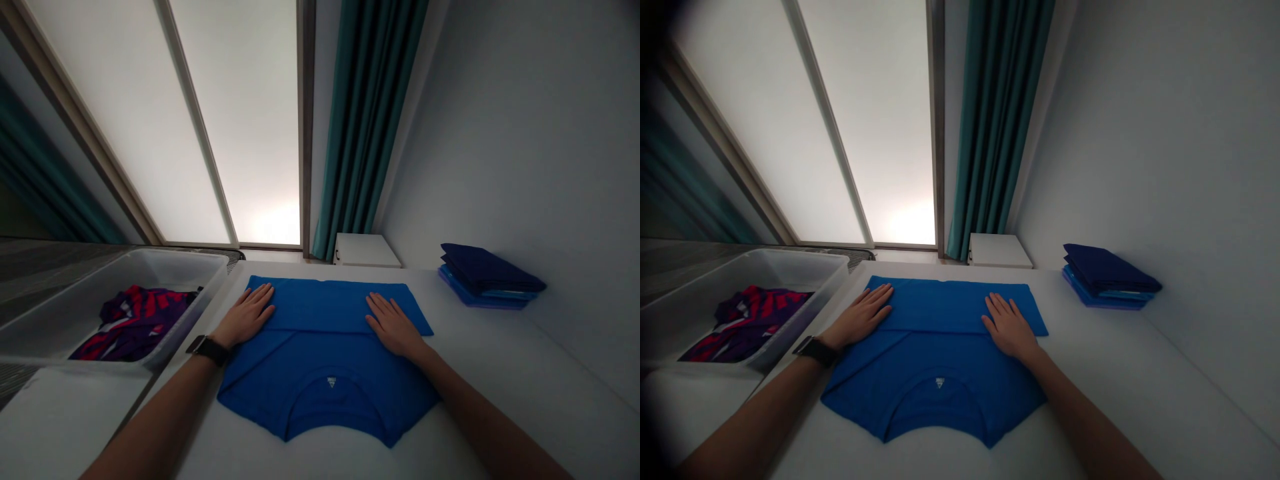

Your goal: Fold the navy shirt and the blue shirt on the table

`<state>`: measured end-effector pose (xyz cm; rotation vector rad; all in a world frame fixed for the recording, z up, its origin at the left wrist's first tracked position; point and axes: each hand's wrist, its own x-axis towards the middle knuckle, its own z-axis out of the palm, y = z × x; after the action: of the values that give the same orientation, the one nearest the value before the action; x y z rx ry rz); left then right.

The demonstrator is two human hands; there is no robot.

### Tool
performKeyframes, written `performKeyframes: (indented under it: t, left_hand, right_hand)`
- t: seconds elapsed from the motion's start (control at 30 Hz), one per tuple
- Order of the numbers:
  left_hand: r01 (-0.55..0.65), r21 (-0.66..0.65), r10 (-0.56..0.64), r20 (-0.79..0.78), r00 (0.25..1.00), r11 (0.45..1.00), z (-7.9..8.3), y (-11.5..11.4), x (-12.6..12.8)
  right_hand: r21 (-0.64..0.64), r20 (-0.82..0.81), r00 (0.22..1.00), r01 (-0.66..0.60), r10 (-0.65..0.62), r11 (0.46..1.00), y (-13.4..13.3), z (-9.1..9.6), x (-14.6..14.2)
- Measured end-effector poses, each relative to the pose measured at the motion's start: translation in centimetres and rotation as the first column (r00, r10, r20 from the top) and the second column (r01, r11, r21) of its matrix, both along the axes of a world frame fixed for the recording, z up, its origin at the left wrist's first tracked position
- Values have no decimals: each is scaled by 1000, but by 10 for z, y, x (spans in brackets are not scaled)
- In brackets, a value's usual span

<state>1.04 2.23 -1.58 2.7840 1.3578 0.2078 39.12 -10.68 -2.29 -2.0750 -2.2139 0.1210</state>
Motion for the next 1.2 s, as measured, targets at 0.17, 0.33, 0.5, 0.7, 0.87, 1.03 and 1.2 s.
performKeyframes:
  t: [0.17, 0.33, 0.5, 0.7, 0.87, 1.03, 1.2]
  left_hand:
    - [-2, 24, 2, 7, 1000, 1000, -2, 0, 0]
    - [-3, 13, 3, 3, 1000, 1000, -5, 2, -1]
    - [-29, 4, 29, 40, 999, 1000, 0, 3, 0]
    - [-42, 49, 37, 98, 994, 998, 28, 10, 6]
    - [-32, 33, 32, 1, 999, 999, 39, 40, 16]
    - [40, -48, -46, -123, 991, 998, 44, 71, 30]
    - [102, -143, -127, -177, 976, 984, 56, 85, 38]
  right_hand:
    - [13, 32, 999, -10, 10, 1000, 2, -2, 4]
    - [-16, 35, 999, 4, -3, 1000, 3, -2, 3]
    - [-29, 14, 1000, 20, -20, 999, 1, 3, -1]
    - [51, -55, 997, -57, 60, 997, 13, 10, 14]
    - [109, -84, 992, -84, 93, 991, 46, 7, 42]
    - [113, 25, 997, -73, 71, 991, 73, 12, 56]
    - [72, 70, 995, -78, 73, 994, 84, 20, 61]
